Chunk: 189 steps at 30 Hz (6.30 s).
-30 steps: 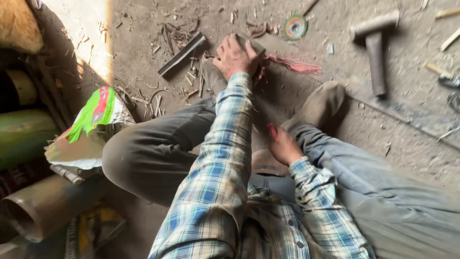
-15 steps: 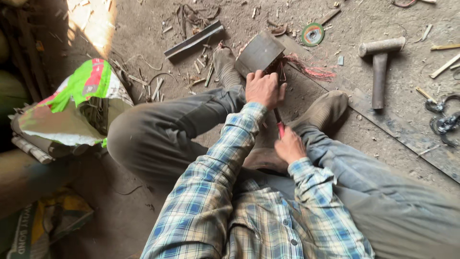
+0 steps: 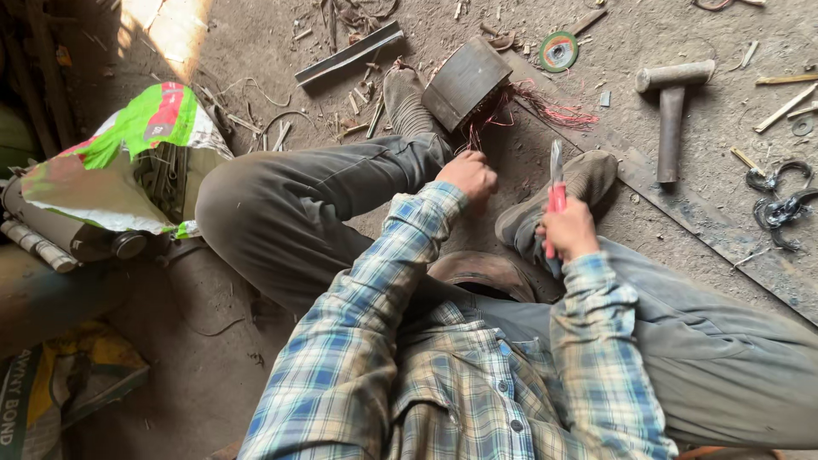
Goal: The person sits on the floor and uses pliers to strip insulation from copper wires attached to a cylindrical metal object. The person repeatedly pulls and cuts wire strands, separating the copper from the insulation.
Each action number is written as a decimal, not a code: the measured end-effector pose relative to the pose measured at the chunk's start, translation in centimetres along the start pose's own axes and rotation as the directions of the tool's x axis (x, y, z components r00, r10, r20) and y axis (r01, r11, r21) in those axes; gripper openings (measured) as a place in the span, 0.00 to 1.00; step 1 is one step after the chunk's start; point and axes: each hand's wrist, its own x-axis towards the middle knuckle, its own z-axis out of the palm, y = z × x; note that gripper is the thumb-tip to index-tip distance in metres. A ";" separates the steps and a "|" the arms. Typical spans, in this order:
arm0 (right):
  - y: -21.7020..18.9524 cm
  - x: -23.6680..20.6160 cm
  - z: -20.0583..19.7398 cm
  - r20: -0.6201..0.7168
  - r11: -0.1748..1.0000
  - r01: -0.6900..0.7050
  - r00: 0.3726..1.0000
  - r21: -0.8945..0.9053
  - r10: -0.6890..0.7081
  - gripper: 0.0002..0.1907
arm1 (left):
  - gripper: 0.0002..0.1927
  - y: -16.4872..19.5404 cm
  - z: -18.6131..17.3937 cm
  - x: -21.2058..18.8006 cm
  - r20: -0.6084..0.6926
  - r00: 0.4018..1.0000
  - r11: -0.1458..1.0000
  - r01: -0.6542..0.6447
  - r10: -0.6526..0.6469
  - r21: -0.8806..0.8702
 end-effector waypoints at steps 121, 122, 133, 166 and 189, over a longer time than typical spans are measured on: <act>-11.2 3.9 7.7 0.054 0.793 0.227 0.970 -0.565 -0.239 0.30 | 0.27 -12.2 -5.4 7.8 -0.490 0.727 0.875 0.435 -0.481 -0.213; -11.1 3.8 7.8 0.062 0.797 0.202 0.977 -0.570 -0.203 0.28 | 0.29 -11.6 -5.6 8.3 -0.461 0.692 0.828 0.515 -0.555 -0.224; -8.0 3.8 8.0 0.073 0.877 0.161 0.987 -0.452 -0.143 0.26 | 0.22 -8.5 -7.9 9.6 -0.448 0.605 0.743 0.619 -0.658 -0.255; -7.3 1.1 8.7 0.066 0.866 0.061 0.997 -0.497 -0.033 0.45 | 0.18 -14.4 -3.6 7.8 -0.757 0.422 0.866 0.258 -0.500 -0.428; -7.4 1.6 10.2 -0.054 0.779 0.231 0.945 -0.583 -0.321 0.42 | 0.17 -13.2 -0.2 7.9 -0.580 0.259 0.635 0.361 -0.772 -0.683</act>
